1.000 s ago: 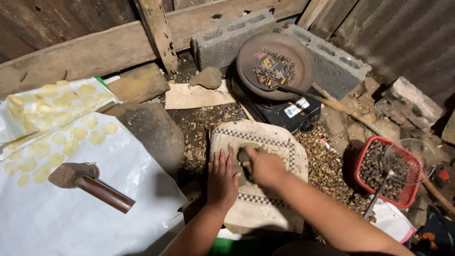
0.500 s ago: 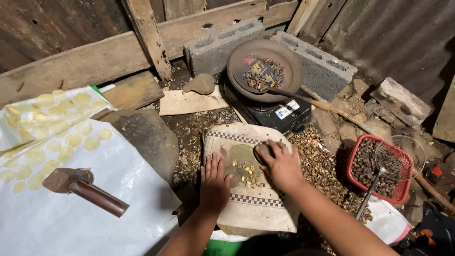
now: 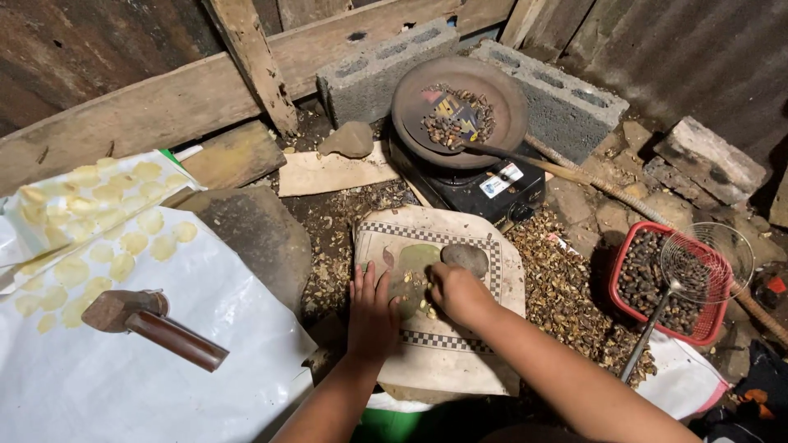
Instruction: Manually cracking, sorting, and stirring nuts in a rustic processing area
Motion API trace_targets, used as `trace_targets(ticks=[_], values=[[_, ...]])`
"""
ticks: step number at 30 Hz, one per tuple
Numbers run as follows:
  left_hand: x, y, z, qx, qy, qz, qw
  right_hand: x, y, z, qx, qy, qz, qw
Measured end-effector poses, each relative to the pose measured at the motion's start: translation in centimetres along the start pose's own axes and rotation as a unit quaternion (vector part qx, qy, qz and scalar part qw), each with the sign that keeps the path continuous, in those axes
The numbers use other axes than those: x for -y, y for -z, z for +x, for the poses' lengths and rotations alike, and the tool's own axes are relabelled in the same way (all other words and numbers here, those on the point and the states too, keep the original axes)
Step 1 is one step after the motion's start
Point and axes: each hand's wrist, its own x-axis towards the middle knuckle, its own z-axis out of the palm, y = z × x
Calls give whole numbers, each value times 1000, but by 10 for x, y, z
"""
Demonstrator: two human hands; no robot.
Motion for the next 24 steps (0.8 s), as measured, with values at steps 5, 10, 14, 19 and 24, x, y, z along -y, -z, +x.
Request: trace_targets(ticks=[5,10,14,19,24], values=[[-7,11,1,-31,-19,-58,998,33,16,-2,24,32,-42,998],[-24,38,25,122,369,-348,853,32,19,4,47,-1,169,984],[1,22,29,127,383,-312,860,49,23,29,29,77,97,992],[-20,35,17,133,120,-250,951,25,4,43,74,65,11,995],[-40,-7,1,275,-14,-106,956,-2,21,6,72,-6,121,990]])
